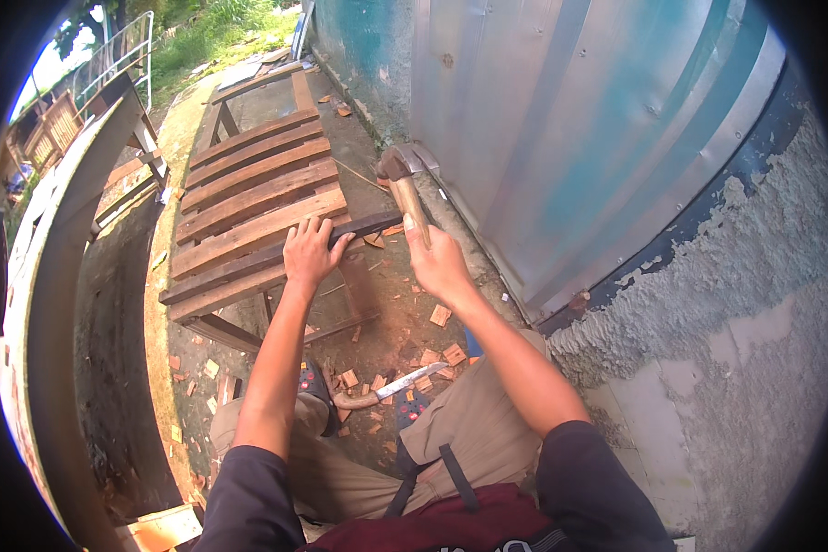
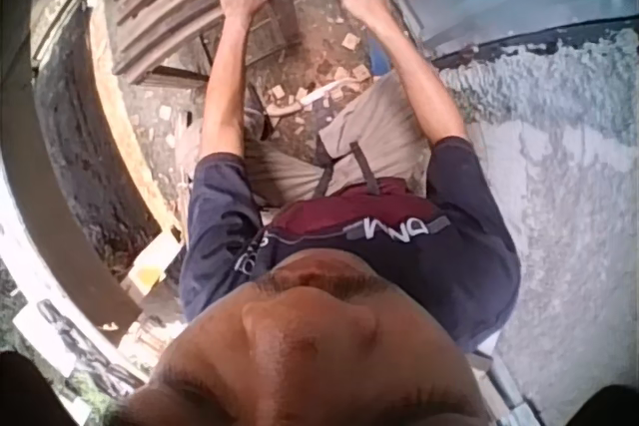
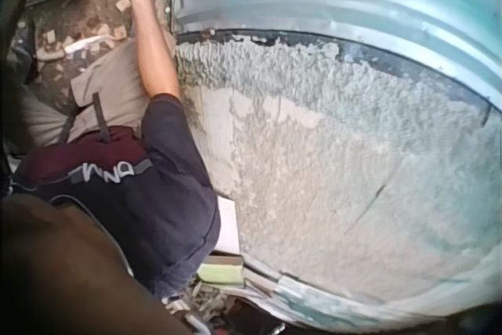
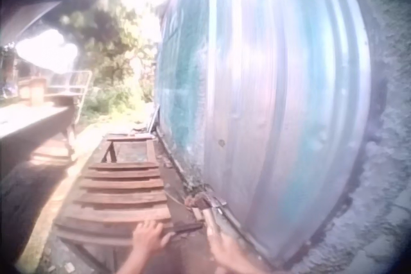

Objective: The person uses a hammer to pry apart and remove wooden slats from a wooden pallet. They repeatedly strike the slats and pull them free, placing the removed pieces on the ground.

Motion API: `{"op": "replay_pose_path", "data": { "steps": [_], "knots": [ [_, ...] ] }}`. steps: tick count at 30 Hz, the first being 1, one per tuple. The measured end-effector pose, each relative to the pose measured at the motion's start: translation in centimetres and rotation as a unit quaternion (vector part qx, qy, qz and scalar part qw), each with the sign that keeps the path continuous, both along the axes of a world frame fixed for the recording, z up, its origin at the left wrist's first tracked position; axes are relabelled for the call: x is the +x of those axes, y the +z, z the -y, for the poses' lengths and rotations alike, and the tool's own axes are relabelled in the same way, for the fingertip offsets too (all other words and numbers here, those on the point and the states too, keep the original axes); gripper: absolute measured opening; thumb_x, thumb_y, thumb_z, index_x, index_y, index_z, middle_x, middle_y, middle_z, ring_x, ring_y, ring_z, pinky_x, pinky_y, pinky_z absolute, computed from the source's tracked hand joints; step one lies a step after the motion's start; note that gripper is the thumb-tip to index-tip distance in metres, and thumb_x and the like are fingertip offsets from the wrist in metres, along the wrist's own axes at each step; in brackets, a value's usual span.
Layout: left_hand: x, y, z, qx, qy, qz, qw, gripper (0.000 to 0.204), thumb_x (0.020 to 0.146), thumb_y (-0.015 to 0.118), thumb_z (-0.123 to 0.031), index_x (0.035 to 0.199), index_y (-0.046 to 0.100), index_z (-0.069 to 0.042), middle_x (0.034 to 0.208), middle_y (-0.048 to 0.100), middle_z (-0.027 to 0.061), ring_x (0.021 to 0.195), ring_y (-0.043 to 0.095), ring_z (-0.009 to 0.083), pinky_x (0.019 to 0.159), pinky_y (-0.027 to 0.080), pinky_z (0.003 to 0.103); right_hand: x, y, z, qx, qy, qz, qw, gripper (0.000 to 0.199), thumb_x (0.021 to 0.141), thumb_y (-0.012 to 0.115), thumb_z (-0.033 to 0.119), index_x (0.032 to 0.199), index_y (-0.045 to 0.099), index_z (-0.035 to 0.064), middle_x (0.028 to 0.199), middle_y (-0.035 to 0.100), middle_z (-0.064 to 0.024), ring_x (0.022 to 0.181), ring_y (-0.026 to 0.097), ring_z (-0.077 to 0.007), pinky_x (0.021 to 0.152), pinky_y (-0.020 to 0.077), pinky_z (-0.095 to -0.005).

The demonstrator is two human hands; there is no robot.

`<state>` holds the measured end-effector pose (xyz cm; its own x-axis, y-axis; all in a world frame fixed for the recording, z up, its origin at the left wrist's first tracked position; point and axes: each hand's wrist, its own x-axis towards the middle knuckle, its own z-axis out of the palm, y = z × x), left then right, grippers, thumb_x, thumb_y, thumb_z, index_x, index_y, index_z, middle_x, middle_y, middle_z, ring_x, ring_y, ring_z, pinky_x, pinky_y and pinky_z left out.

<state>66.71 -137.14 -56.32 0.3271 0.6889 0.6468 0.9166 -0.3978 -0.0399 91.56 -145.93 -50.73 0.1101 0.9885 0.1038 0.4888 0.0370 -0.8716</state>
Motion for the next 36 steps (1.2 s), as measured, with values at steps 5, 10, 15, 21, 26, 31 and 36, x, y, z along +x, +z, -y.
{"op": "replay_pose_path", "data": {
  "steps": [5, 10, 15, 21, 26, 31, 36],
  "knots": [
    [0.8, 0.2, 0.0, -0.011, 0.004, -0.032, 0.999, 0.049, 0.093, 0.059, -0.059, 0.093, 0.064, -0.011, 0.092, 0.061, 0.0078, 0.094, 0.060, 0.0255, 0.079, 0.045, 0.038, 1.4, -1.0, -0.4, -0.120, 0.043, 0.085, 0.988, 0.062, 0.103, 0.047, 0.054, 0.080, 0.058, -0.0029, 0.061, 0.057, -0.0145, 0.060, 0.063, -0.0279, 0.062, 0.0493, -0.0454],
    [0.0, 0.1, 0.0, -0.033, 0.009, 0.009, 0.999, 0.053, 0.093, 0.058, -0.062, 0.095, 0.067, -0.009, 0.098, 0.066, 0.0111, 0.099, 0.064, 0.0293, 0.080, 0.048, 0.043, -0.2, 0.7, 2.9, -0.058, 0.033, -0.208, 0.976, 0.053, 0.106, 0.042, 0.056, 0.088, 0.048, 0.0068, 0.062, 0.042, 0.0004, 0.044, 0.038, -0.0085, 0.039, 0.0325, -0.0277],
    [-1.7, 5.0, 0.6, -0.174, -0.059, 0.066, 0.981, 0.053, 0.099, 0.052, -0.055, 0.091, 0.068, -0.005, 0.088, 0.069, 0.0202, 0.086, 0.066, 0.0428, 0.072, 0.050, 0.052, 0.2, 0.3, 11.3, -0.232, 0.052, -0.383, 0.892, 0.047, 0.107, 0.043, 0.051, 0.092, 0.048, 0.0070, 0.066, 0.041, 0.0003, 0.045, 0.037, -0.0083, 0.039, 0.0321, -0.0259],
    [-0.9, 13.3, 4.3, -0.194, -0.129, 0.089, 0.968, 0.049, 0.106, 0.041, -0.043, 0.085, 0.058, -0.002, 0.079, 0.062, 0.0238, 0.083, 0.060, 0.0470, 0.069, 0.044, 0.052, -0.3, -0.4, 17.0, -0.364, 0.154, -0.372, 0.840, 0.043, 0.108, 0.044, 0.048, 0.093, 0.049, 0.0074, 0.066, 0.042, 0.0009, 0.047, 0.037, -0.0072, 0.039, 0.0317, -0.0242],
    [-0.2, 15.0, 9.2, -0.198, -0.214, 0.083, 0.953, 0.046, 0.107, 0.035, -0.041, 0.095, 0.055, -0.001, 0.085, 0.060, 0.0247, 0.085, 0.058, 0.0471, 0.073, 0.043, 0.052, 0.1, 3.9, 16.8, -0.371, 0.249, -0.334, 0.830, 0.044, 0.109, 0.042, 0.045, 0.095, 0.052, 0.0047, 0.064, 0.043, 0.0030, 0.044, 0.033, -0.0035, 0.037, 0.0306, -0.0225],
    [-0.5, 14.8, 12.3, -0.210, -0.230, 0.087, 0.946, 0.046, 0.107, 0.037, -0.040, 0.091, 0.054, 0.000, 0.080, 0.057, 0.0248, 0.080, 0.056, 0.0465, 0.072, 0.043, 0.050, 1.0, 6.1, 17.2, -0.345, 0.277, -0.308, 0.842, 0.042, 0.110, 0.041, 0.043, 0.095, 0.052, 0.0047, 0.063, 0.042, 0.0033, 0.044, 0.033, -0.0036, 0.037, 0.0303, -0.0226],
    [-0.5, 15.5, 12.8, -0.184, -0.252, 0.089, 0.946, 0.046, 0.107, 0.038, -0.039, 0.086, 0.052, 0.000, 0.075, 0.054, 0.0233, 0.075, 0.054, 0.0453, 0.069, 0.042, 0.049, 1.8, 7.4, 18.2, -0.342, 0.279, -0.311, 0.842, 0.043, 0.109, 0.042, 0.043, 0.094, 0.052, 0.0045, 0.062, 0.042, 0.0028, 0.043, 0.035, -0.0043, 0.037, 0.0299, -0.0230]
  ]
}}
